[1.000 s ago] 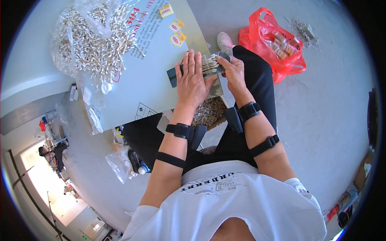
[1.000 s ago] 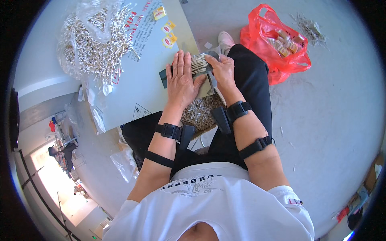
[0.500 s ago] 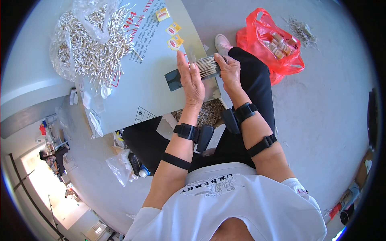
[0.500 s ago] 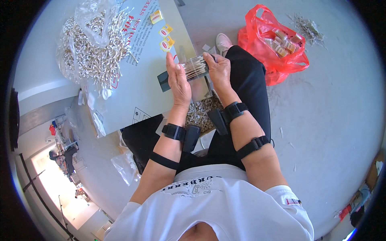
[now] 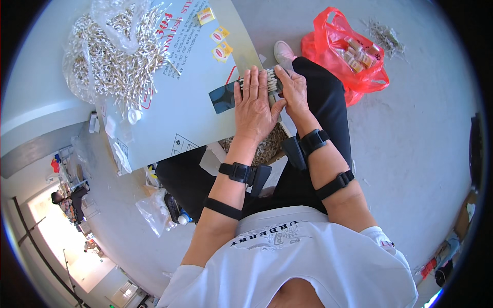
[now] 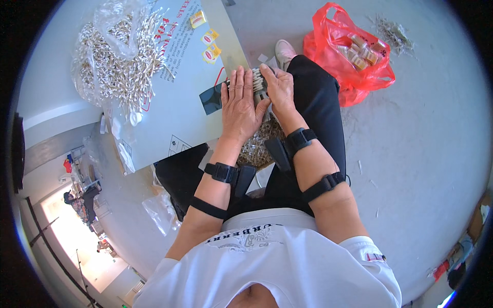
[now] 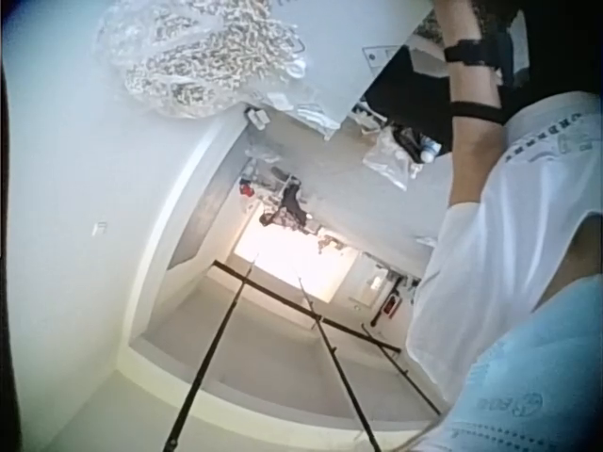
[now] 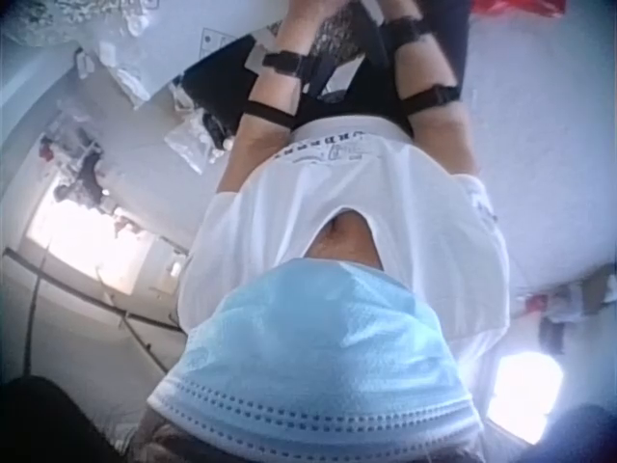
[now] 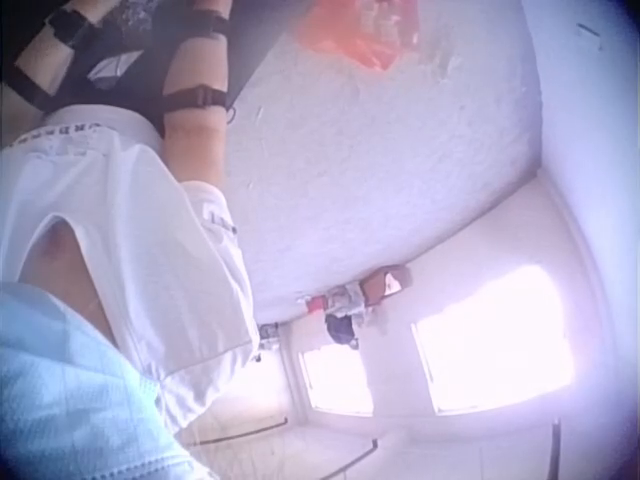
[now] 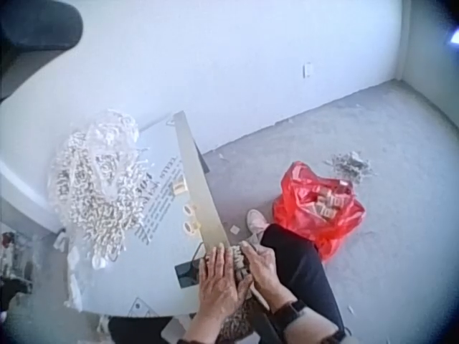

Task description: Picking up small plastic/metal components from a table, counting them, and placing them into a plastic bag which is then sealed with a label.

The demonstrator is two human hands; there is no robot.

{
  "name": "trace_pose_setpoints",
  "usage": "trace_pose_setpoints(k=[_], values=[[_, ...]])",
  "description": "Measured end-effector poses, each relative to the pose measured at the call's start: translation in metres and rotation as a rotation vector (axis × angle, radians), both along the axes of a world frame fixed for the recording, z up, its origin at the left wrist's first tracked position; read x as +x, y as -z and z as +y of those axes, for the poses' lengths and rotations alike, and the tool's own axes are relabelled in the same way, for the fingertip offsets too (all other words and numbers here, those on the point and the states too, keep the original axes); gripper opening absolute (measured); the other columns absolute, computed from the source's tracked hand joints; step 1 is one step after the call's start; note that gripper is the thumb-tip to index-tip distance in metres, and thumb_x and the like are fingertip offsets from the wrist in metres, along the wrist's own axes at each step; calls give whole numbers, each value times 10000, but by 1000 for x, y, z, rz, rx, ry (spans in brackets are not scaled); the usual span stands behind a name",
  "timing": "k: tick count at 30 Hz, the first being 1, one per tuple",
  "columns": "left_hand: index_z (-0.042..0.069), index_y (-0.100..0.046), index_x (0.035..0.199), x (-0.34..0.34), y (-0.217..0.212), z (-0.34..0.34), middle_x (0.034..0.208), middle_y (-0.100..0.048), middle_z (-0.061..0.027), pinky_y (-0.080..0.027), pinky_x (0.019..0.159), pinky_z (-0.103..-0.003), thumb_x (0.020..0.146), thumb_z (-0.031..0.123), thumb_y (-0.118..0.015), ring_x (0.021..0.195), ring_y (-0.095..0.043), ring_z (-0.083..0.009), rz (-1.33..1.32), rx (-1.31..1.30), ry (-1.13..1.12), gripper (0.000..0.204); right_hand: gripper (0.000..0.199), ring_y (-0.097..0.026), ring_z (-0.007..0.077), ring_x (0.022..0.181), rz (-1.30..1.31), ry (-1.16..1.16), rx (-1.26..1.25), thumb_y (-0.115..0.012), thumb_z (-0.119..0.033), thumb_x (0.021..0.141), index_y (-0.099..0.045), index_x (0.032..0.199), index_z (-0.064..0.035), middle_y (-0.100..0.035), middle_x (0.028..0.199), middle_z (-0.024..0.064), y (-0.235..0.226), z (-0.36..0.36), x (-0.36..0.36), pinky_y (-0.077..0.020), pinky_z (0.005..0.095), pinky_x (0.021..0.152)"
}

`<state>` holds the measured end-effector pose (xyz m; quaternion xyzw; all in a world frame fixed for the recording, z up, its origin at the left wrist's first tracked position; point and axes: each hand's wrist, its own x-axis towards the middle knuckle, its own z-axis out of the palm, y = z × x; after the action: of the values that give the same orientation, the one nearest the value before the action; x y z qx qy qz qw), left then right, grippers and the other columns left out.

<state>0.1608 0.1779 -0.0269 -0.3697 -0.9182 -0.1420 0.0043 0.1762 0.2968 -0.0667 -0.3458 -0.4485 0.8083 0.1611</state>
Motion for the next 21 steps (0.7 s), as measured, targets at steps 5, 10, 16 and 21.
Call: trace_pose_setpoints(k=[5, 10, 16, 21], values=[[54, -269, 1507, 7, -3, -6, 1569, -240, -166, -113, 1171, -517, 943, 567, -430, 1468, -181, -317, -31, -30, 48, 780, 321, -396, 24, 453, -46, 1, 3, -680, -274, 909, -641, 665, -69, -502, 555, -68, -4, -2, -2, -285, 226, 423], [55, -258, 1511, 8, -2, -19, 1574, -217, -177, -104, 1175, -512, 941, 544, -449, 1469, -174, -321, -73, 63, 36, 775, 292, -387, 28, 437, -25, 5, -88, -698, -273, 894, -658, 683, -75, -527, 558, -60, -5, -2, 3, -282, 221, 420], [17, -230, 1509, 18, -6, -27, 1578, -184, -196, -111, 1174, -516, 935, 470, -506, 1468, -162, -343, -64, 2, -83, 781, 122, -453, 42, 493, -31, -95, -73, -732, -193, 849, -692, 796, -89, -623, 667, -38, -9, 3, 10, -336, 206, 457], [14, -214, 1511, 23, -7, -30, 1570, -189, -216, -123, 1163, -539, 936, 443, -514, 1458, -178, -369, -101, -48, -55, 778, 112, -445, 42, 485, -45, -99, -35, -745, -182, 833, -696, 795, -89, -617, 659, -39, -9, 3, 10, -327, 205, 451]])
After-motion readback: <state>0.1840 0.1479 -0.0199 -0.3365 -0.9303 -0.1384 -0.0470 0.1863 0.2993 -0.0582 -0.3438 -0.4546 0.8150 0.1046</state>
